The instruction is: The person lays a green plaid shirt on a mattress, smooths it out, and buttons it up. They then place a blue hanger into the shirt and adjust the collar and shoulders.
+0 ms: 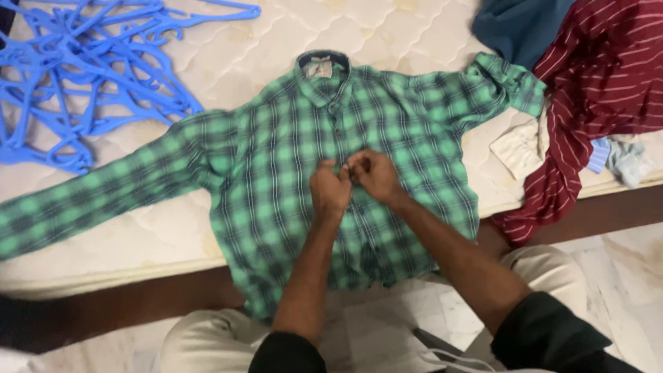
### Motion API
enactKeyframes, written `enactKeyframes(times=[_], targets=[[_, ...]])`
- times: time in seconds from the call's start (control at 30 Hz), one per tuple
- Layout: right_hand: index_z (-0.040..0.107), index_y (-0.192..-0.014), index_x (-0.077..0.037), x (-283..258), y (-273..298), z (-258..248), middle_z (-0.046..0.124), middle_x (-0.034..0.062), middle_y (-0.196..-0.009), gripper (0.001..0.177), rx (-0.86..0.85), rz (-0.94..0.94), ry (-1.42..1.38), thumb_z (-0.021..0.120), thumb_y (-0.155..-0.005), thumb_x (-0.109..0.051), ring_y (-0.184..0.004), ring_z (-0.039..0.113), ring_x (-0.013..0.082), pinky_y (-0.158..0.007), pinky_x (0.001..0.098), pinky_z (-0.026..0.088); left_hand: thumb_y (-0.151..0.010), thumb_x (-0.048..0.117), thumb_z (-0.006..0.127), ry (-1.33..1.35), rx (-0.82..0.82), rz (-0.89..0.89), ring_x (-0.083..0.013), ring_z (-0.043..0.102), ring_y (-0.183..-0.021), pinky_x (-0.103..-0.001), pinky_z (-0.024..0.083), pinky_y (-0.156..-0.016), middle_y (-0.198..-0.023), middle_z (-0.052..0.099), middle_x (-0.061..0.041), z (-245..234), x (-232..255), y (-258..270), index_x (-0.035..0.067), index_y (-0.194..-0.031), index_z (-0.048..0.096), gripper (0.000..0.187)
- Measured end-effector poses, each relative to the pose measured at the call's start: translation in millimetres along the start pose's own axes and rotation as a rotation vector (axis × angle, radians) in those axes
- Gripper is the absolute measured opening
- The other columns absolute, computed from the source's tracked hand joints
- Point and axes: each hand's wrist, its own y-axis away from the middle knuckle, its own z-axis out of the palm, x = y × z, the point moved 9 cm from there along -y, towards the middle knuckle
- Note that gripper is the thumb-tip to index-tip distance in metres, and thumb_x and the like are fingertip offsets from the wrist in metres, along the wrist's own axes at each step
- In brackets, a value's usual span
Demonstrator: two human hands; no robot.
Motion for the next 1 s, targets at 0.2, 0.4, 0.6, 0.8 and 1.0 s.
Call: enactKeyframes(times=[0.2, 0.4, 0.6, 0.8, 1.0], targets=[[0.068, -0.105, 0.002, 31.5, 6.1, 5.7, 0.072, 0.0058, -0.089, 0.011, -0.017, 0.115, -0.093, 0.064, -0.099, -0.006, -0.07, 0.068, 0.0094, -0.064, 0.0256, 0.06, -0.089, 0.013, 0.077, 0.516, -0.185, -0.364, -0.0159, 0.065, -0.047, -0.032, 0.053, -0.039, -0.065, 0.068, -0.015, 18.3, -40.7, 4.7, -0.005, -0.107, 0.07, 0.027], [0.07, -0.101, -0.001, 11.6, 14.1, 6.8, 0.072, 0.0025, -0.085, 0.008, -0.021, 0.118, -0.025, 0.07, -0.096, -0.008, -0.07, 0.066, 0.0066, -0.063, 0.0232, 0.057, -0.09, 0.012, 0.075, 0.54, -0.296, -0.345, -0.0153, 0.066, -0.044, -0.029, 0.051, -0.038, -0.065, 0.071, -0.012, 36.2, -62.1, 4.2, -0.006, -0.106, 0.069, 0.025], [0.075, -0.1, -0.005, 16.0, 16.3, 7.7, 0.07, 0.0, -0.076, 0.013, -0.011, 0.146, 0.044, 0.078, -0.091, -0.014, -0.065, 0.061, 0.006, -0.06, 0.0234, 0.052, -0.095, 0.013, 0.07, 0.616, -0.383, -0.382, -0.0165, 0.067, -0.045, -0.029, 0.052, -0.039, -0.066, 0.07, -0.012, 57.8, -86.9, -2.3, -0.006, -0.104, 0.069, 0.022], [0.074, -0.101, -0.004, 32.7, 9.0, 11.1, 0.07, -0.0007, -0.077, 0.02, -0.022, 0.138, 0.11, 0.082, -0.088, -0.016, -0.067, 0.062, 0.0055, -0.064, 0.023, 0.054, -0.095, 0.012, 0.069, 0.569, -0.33, -0.321, -0.0167, 0.067, -0.045, -0.03, 0.053, -0.039, -0.065, 0.07, -0.012, 57.4, -86.3, -2.1, -0.006, -0.102, 0.071, 0.019], [0.073, -0.1, -0.003, 18.8, 9.6, 13.9, 0.067, -0.0015, -0.079, 0.019, -0.045, 0.174, 0.267, 0.079, -0.09, -0.018, -0.067, 0.058, 0.006, -0.065, 0.0243, 0.053, -0.096, 0.013, 0.067, 0.548, -0.35, -0.31, -0.0157, 0.066, -0.044, -0.029, 0.053, -0.038, -0.064, 0.069, -0.01, 55.1, -80.2, -1.7, -0.005, -0.103, 0.07, 0.02]])
